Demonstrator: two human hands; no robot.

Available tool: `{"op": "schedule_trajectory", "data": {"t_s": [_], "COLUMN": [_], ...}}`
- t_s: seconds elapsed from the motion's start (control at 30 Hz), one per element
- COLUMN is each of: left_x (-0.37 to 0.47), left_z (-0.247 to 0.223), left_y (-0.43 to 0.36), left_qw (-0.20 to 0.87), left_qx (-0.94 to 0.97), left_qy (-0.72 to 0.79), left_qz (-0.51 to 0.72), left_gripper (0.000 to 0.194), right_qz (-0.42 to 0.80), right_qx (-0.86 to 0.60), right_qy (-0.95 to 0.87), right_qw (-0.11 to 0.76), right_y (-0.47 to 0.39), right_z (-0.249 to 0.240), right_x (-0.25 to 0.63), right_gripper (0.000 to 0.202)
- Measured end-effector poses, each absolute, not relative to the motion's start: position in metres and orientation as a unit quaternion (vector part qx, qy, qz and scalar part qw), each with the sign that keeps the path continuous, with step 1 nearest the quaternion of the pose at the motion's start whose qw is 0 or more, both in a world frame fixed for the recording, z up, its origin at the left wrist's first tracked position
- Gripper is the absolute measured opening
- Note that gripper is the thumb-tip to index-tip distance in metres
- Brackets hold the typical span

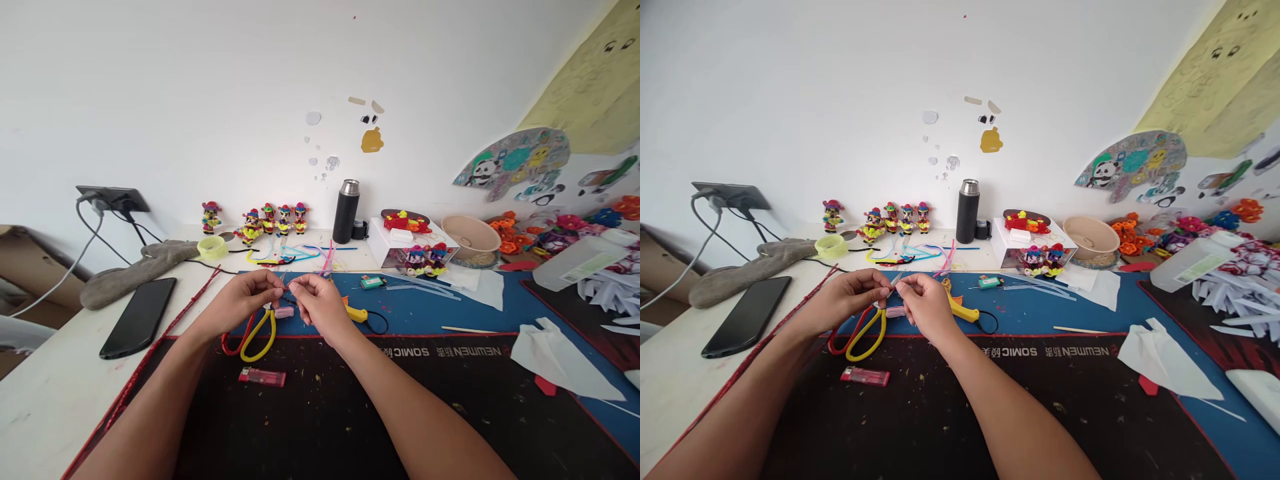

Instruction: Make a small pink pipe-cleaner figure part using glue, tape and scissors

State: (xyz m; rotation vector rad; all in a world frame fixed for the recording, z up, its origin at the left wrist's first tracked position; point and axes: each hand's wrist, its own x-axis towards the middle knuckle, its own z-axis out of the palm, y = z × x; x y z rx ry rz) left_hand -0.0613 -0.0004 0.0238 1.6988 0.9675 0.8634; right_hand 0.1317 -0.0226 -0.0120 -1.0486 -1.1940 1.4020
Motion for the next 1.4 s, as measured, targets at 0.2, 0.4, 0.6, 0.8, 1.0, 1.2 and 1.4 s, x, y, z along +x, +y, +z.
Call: {"op": "schedule_trajectory", "data": {"t_s": [0.2, 0.4, 0.6, 0.8, 1.0, 1.2, 1.4], "left_x": [-0.060, -0.062, -0.062, -0.062, -0.062, -0.064, -0.062], "left_z": [0.026, 0.024, 0.018, 0.015, 0.019, 0.028, 0.032], "left_y": [-0.002, 0.000, 0.002, 0.000, 0.001, 0.000, -0.002], "left_qw": [0.497, 0.502, 0.466, 0.452, 0.435, 0.394, 0.410], "left_qx": [0.696, 0.697, 0.708, 0.723, 0.728, 0.735, 0.720], "left_qy": [0.392, 0.399, 0.408, 0.409, 0.432, 0.476, 0.486], "left_qz": [0.338, 0.320, 0.339, 0.325, 0.307, 0.279, 0.278], "left_gripper": [0.034, 0.033, 0.037, 0.035, 0.038, 0.046, 0.052], "right_qz": [0.571, 0.566, 0.568, 0.562, 0.455, 0.339, 0.296], "right_qx": [-0.429, -0.433, -0.434, -0.438, -0.489, -0.523, -0.524], "right_qy": [-0.496, -0.487, -0.483, -0.478, -0.550, -0.640, -0.693], "right_qw": [0.494, 0.504, 0.505, 0.513, 0.501, 0.451, 0.397], "right_y": [-0.022, -0.022, -0.022, -0.022, -0.024, -0.027, -0.029], "right_z": [-0.014, -0.013, -0.012, -0.014, -0.014, -0.011, -0.014], "right_x": [0.130, 0.130, 0.130, 0.128, 0.131, 0.134, 0.134], "right_gripper": [0.036, 0.032, 0.033, 0.031, 0.021, 0.014, 0.006]}}
